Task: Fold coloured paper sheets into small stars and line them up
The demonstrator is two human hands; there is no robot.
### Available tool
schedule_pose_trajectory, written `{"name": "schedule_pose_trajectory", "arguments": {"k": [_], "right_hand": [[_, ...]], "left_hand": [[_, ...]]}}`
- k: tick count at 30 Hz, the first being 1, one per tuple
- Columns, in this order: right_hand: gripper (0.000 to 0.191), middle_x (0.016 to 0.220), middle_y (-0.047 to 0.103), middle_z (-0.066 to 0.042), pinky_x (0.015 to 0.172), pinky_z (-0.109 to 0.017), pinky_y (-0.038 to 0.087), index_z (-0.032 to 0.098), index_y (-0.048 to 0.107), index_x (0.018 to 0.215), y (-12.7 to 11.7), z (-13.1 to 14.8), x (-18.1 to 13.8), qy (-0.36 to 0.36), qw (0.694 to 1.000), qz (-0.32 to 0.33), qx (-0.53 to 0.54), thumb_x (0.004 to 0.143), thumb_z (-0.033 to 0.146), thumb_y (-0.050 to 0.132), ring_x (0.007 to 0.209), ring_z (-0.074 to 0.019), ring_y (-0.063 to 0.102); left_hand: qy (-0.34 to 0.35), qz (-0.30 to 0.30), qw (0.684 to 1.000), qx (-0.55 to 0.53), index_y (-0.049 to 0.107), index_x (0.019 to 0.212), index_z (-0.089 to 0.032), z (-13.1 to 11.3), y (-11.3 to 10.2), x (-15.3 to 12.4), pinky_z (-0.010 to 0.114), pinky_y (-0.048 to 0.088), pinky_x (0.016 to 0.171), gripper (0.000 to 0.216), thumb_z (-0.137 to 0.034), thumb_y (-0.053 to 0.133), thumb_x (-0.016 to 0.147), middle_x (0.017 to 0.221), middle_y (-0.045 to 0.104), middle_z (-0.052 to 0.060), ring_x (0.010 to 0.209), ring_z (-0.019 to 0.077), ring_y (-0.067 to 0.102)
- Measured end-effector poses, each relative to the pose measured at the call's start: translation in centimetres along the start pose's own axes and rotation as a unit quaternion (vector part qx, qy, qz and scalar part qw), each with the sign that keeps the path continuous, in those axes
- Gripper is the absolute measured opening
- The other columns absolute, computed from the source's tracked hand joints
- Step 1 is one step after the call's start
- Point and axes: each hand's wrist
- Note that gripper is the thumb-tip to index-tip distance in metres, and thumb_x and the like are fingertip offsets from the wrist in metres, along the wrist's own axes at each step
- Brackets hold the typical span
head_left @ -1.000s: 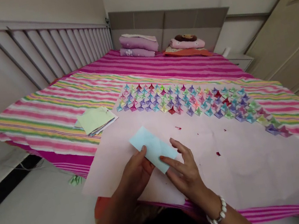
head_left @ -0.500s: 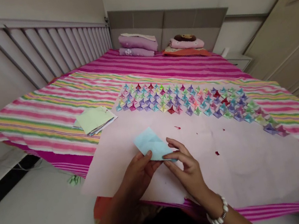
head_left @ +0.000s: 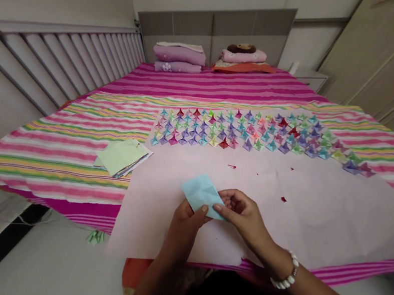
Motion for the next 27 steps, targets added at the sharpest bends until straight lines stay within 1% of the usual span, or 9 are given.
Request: {"name": "schedule_pose_trajectory", "arguments": {"k": [3,6,10,13,17,20,23,25,27], "right_hand": [[0.021,0.062,0.057,0.002,0.055,-0.024,0.040,0.018,0.067,0.076,0.0,0.1,0.0,0.054,0.996,0.053,0.042,0.070,0.036,0.077,0.057,-0.0106,0.048],[0.022,0.069,0.064,0.001,0.063,-0.026,0.044,0.018,0.069,0.077,0.2,0.2,0.1,0.079,0.990,0.065,0.099,0.066,0.033,0.080,0.064,-0.0126,0.054],[0.025,0.075,0.070,-0.003,0.070,-0.030,0.047,0.016,0.071,0.079,0.3,0.0,0.4,0.120,0.982,0.051,0.137,0.064,0.034,0.081,0.068,-0.0157,0.058],[0.028,0.075,0.070,-0.003,0.069,-0.030,0.046,0.015,0.071,0.081,0.2,-0.3,0.5,0.136,0.979,0.038,0.149,0.063,0.034,0.082,0.067,-0.0158,0.059],[0.030,0.074,0.070,-0.004,0.067,-0.030,0.046,0.015,0.071,0.083,-0.1,-0.7,0.6,0.146,0.977,0.033,0.152,0.064,0.036,0.081,0.066,-0.0166,0.058],[0.025,0.066,0.066,-0.001,0.064,-0.029,0.043,0.015,0.071,0.075,-0.3,-0.9,0.7,0.137,0.980,0.031,0.140,0.066,0.037,0.079,0.061,-0.0142,0.054],[0.023,0.064,0.064,0.000,0.063,-0.028,0.042,0.016,0.071,0.073,-0.4,-0.9,0.7,0.120,0.984,0.045,0.123,0.067,0.037,0.079,0.060,-0.0135,0.052],[0.022,0.062,0.063,0.000,0.062,-0.027,0.041,0.016,0.071,0.071,-0.5,-0.7,0.6,0.112,0.986,0.054,0.112,0.066,0.036,0.079,0.059,-0.0133,0.051],[0.023,0.061,0.062,0.001,0.060,-0.027,0.040,0.016,0.070,0.069,-0.5,-0.4,0.6,0.111,0.986,0.059,0.108,0.065,0.036,0.080,0.058,-0.0127,0.050]], "left_hand": [[0.031,-0.038,0.992,0.118,0.066,0.103,-0.014,0.1,-0.4,0.0,0.034,0.047,0.080,0.029,-0.027,0.069,0.076,0.092,0.069,0.008,0.089,0.0234,0.063],[0.039,-0.039,0.979,0.198,0.067,0.100,-0.015,0.3,-0.6,0.0,0.029,0.046,0.072,0.026,-0.024,0.069,0.076,0.088,0.068,0.005,0.082,0.0204,0.060],[0.004,0.012,0.986,0.166,0.065,0.103,-0.015,0.5,-0.7,0.0,0.029,0.046,0.070,0.029,-0.026,0.067,0.076,0.085,0.068,0.005,0.079,0.0193,0.061],[0.009,-0.029,0.991,0.131,0.060,0.110,-0.015,0.6,-1.0,0.1,0.031,0.048,0.076,0.039,-0.026,0.071,0.074,0.091,0.067,0.006,0.086,0.0206,0.063],[0.043,-0.065,0.988,0.135,0.048,0.121,-0.022,0.6,-1.1,0.0,0.027,0.048,0.066,0.057,-0.022,0.074,0.070,0.101,0.062,0.005,0.077,0.0167,0.064],[0.069,-0.067,0.978,0.188,0.053,0.109,-0.023,0.4,-1.1,-0.2,0.023,0.044,0.057,0.041,-0.020,0.071,0.072,0.097,0.062,0.003,0.066,0.0129,0.060],[0.130,-0.042,0.957,0.255,0.065,0.093,-0.021,0.2,-1.1,-0.3,0.025,0.044,0.062,0.022,-0.017,0.071,0.072,0.089,0.065,0.004,0.069,0.0140,0.058],[0.157,-0.034,0.944,0.289,0.070,0.093,-0.022,0.2,-1.2,-0.2,0.027,0.045,0.072,0.022,-0.016,0.070,0.072,0.094,0.067,0.005,0.080,0.0173,0.059],[0.137,-0.041,0.942,0.304,0.071,0.102,-0.024,0.4,-1.3,-0.2,0.030,0.046,0.077,0.031,-0.016,0.070,0.072,0.100,0.069,0.006,0.087,0.0197,0.059]]}}
Point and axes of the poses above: each hand's wrist, its own x-axis towards the middle knuckle, its own y-axis out of the palm, z = x × y
